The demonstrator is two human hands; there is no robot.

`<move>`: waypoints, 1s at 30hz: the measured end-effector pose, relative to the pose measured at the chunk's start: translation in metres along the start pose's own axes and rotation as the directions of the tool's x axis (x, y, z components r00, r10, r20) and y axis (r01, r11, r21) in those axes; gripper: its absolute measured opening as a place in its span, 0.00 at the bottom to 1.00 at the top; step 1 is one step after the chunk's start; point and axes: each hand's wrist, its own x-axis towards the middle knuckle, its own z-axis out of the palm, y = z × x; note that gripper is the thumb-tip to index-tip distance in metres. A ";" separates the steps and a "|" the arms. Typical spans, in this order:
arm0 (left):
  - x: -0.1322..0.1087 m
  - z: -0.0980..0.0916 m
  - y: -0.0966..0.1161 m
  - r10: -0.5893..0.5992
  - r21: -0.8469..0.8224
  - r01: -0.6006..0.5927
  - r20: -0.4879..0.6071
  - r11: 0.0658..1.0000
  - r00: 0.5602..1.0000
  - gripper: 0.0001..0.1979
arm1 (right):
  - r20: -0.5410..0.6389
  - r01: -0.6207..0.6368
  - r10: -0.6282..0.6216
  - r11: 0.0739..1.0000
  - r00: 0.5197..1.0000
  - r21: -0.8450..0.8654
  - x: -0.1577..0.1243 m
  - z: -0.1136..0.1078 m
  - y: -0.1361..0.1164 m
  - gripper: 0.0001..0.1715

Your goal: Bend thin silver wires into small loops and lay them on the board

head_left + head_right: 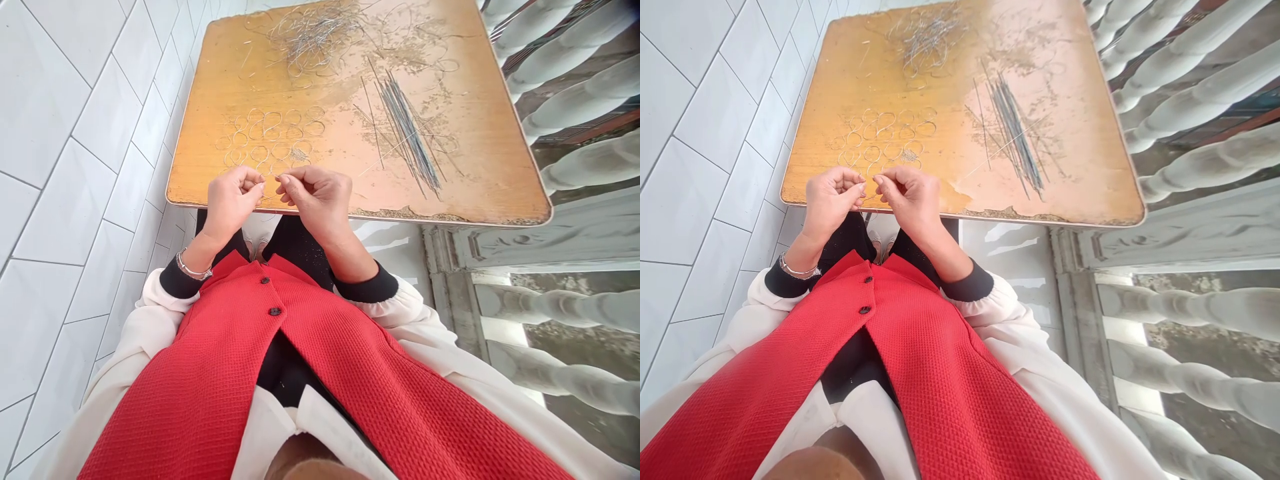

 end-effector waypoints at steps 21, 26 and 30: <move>0.014 0.009 0.006 -0.127 -0.190 0.170 0.219 0.967 0.967 0.09 | -0.121 -0.067 0.057 0.995 0.991 -0.078 0.011 -0.008 0.020 0.20; 0.010 0.008 0.002 -0.173 -0.188 0.223 0.251 0.957 0.953 0.13 | -0.110 -0.056 0.046 0.994 0.993 -0.090 0.012 -0.012 0.025 0.17; 0.012 0.010 -0.007 -0.213 -0.181 0.275 0.300 0.944 0.930 0.07 | -0.112 -0.021 0.004 0.988 0.994 -0.155 0.040 -0.036 0.041 0.15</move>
